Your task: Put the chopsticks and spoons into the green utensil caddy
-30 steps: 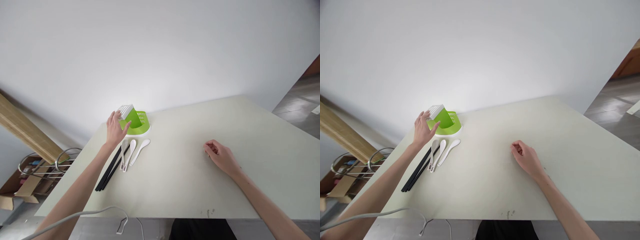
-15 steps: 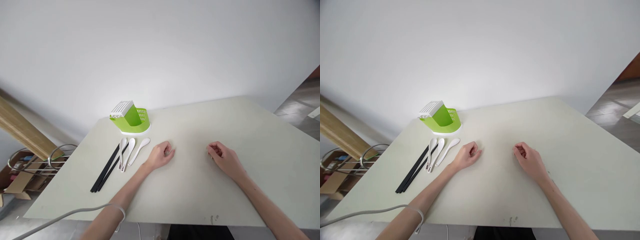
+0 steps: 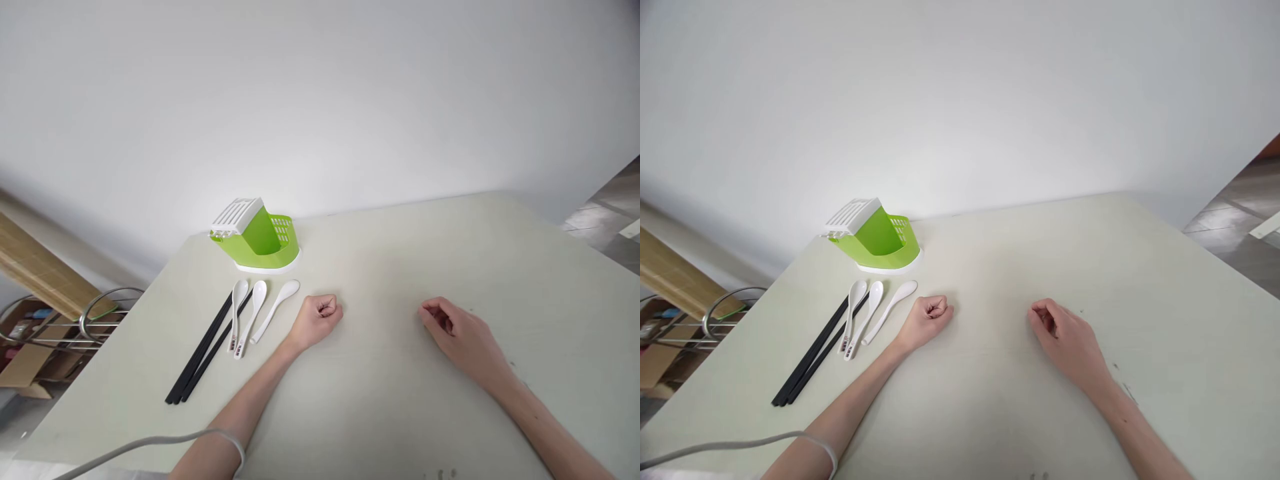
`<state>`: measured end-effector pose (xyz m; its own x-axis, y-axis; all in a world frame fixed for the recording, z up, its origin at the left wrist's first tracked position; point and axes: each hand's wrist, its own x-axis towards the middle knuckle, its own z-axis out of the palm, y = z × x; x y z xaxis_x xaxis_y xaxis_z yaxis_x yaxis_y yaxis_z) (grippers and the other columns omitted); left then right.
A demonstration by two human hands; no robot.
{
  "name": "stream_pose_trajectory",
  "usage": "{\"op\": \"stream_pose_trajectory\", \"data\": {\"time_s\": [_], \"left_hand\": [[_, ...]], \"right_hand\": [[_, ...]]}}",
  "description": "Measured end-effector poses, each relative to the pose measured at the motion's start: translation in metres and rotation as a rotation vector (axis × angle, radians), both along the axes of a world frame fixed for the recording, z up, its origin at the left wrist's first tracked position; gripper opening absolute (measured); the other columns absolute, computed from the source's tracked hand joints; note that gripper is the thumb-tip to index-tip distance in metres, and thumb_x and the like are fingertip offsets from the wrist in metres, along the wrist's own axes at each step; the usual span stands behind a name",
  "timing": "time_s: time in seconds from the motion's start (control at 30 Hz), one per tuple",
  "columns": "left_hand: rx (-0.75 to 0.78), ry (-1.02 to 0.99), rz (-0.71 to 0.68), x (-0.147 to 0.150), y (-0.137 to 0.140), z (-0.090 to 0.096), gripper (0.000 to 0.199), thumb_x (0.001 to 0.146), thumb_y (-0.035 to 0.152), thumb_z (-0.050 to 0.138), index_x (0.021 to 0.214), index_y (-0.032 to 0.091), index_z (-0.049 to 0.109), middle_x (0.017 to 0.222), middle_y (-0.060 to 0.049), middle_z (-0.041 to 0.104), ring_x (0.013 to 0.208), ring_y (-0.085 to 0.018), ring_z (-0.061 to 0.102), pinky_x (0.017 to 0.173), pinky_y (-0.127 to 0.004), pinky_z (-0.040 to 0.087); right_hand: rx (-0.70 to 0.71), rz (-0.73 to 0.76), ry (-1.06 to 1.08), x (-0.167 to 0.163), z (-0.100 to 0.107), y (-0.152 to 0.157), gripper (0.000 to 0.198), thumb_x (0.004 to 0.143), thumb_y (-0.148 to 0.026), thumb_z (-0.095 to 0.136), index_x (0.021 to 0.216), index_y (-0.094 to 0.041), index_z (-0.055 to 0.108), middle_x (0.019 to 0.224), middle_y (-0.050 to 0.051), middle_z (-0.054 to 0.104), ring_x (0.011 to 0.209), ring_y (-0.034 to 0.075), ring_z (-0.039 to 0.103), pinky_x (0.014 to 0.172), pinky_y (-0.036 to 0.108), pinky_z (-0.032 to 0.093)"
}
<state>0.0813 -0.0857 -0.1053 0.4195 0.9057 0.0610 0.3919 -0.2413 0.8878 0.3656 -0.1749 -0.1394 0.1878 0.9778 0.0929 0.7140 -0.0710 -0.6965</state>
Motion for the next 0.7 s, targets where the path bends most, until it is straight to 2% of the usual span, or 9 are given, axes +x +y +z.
{"op": "stream_pose_trajectory", "data": {"time_s": [0.3,0.7], "left_hand": [[-0.001,-0.003,0.057,0.0015,0.0,0.0006,0.038,0.078,0.024,0.056,0.064,0.023,0.021,0.063,0.007,0.02,0.06,-0.01,0.019,0.055,-0.026,0.017],[0.022,0.003,0.07,0.0032,-0.0013,0.0032,0.036,0.08,0.024,0.055,0.063,0.023,0.024,0.06,0.007,0.023,0.059,-0.009,0.02,0.053,-0.026,0.018]], "right_hand": [[0.01,0.025,-0.027,-0.0019,0.0003,-0.0005,0.033,0.1,-0.056,0.044,0.087,-0.03,0.059,0.072,0.002,0.065,0.063,0.021,0.059,0.06,0.034,0.045],[-0.012,0.021,-0.035,-0.0036,0.0051,-0.0006,0.033,0.1,-0.054,0.043,0.089,-0.028,0.061,0.074,0.001,0.066,0.064,0.02,0.059,0.063,0.032,0.045]]}}
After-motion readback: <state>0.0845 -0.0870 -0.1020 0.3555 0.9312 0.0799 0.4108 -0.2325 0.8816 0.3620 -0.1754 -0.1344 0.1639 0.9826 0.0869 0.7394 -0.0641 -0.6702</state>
